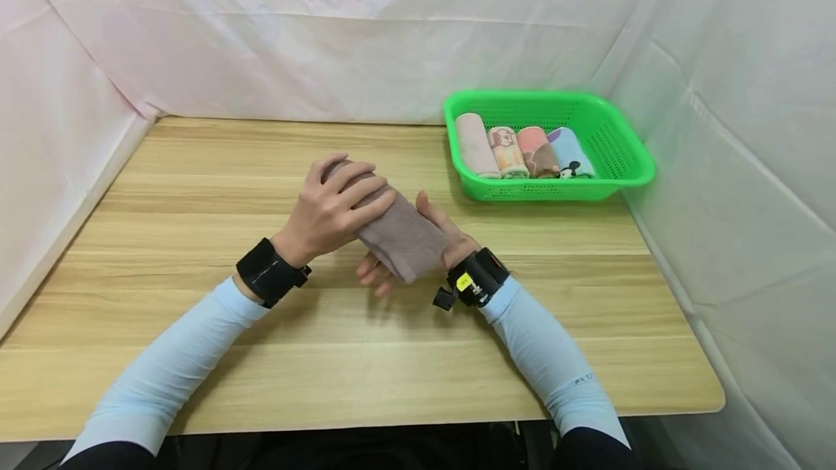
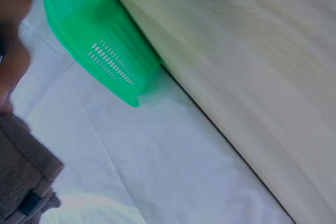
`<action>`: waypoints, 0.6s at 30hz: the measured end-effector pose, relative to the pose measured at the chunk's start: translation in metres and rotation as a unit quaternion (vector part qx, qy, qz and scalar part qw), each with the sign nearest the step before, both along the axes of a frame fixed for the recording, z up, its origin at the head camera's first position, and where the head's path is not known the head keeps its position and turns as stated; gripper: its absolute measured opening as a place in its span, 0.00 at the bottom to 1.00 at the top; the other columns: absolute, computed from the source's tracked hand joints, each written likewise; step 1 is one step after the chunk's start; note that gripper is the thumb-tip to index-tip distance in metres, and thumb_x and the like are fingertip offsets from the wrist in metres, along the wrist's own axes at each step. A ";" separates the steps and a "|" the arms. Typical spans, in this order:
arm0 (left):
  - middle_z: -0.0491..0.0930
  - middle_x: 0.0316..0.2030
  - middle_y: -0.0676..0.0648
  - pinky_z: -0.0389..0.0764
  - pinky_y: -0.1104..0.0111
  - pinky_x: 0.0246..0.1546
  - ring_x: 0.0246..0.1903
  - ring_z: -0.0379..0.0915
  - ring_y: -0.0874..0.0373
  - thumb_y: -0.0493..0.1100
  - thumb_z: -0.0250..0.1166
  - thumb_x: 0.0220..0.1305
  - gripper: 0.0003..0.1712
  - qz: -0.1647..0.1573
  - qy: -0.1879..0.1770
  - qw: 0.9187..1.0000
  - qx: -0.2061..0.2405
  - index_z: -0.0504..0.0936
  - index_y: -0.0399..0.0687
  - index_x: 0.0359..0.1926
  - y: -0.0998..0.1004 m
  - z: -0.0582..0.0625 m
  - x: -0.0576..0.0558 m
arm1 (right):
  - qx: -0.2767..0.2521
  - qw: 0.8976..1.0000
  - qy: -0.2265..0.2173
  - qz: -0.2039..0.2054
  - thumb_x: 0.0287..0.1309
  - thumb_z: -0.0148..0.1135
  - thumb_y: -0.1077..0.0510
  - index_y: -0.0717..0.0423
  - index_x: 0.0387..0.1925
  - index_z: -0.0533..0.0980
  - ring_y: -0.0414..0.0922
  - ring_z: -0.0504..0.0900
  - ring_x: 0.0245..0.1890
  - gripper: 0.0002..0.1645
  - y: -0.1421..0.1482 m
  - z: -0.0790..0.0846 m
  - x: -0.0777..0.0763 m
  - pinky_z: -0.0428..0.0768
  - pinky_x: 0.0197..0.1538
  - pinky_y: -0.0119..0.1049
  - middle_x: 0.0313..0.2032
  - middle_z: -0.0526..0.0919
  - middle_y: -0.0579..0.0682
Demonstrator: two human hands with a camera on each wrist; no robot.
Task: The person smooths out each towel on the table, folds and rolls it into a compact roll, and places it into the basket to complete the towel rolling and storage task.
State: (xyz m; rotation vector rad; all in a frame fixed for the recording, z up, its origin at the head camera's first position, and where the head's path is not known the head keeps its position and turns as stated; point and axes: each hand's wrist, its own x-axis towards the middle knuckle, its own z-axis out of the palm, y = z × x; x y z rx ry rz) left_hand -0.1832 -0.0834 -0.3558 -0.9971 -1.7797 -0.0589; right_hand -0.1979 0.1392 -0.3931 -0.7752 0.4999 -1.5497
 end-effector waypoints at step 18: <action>0.78 0.65 0.45 0.65 0.36 0.68 0.67 0.73 0.45 0.41 0.66 0.67 0.27 -0.014 0.013 0.999 0.049 0.74 0.63 0.65 0.010 -0.010 0.002 | 0.203 0.931 0.039 -0.300 0.51 0.79 0.49 0.54 0.61 0.64 0.43 0.86 0.44 0.42 0.024 0.038 0.047 0.86 0.45 0.33 0.48 0.83 0.51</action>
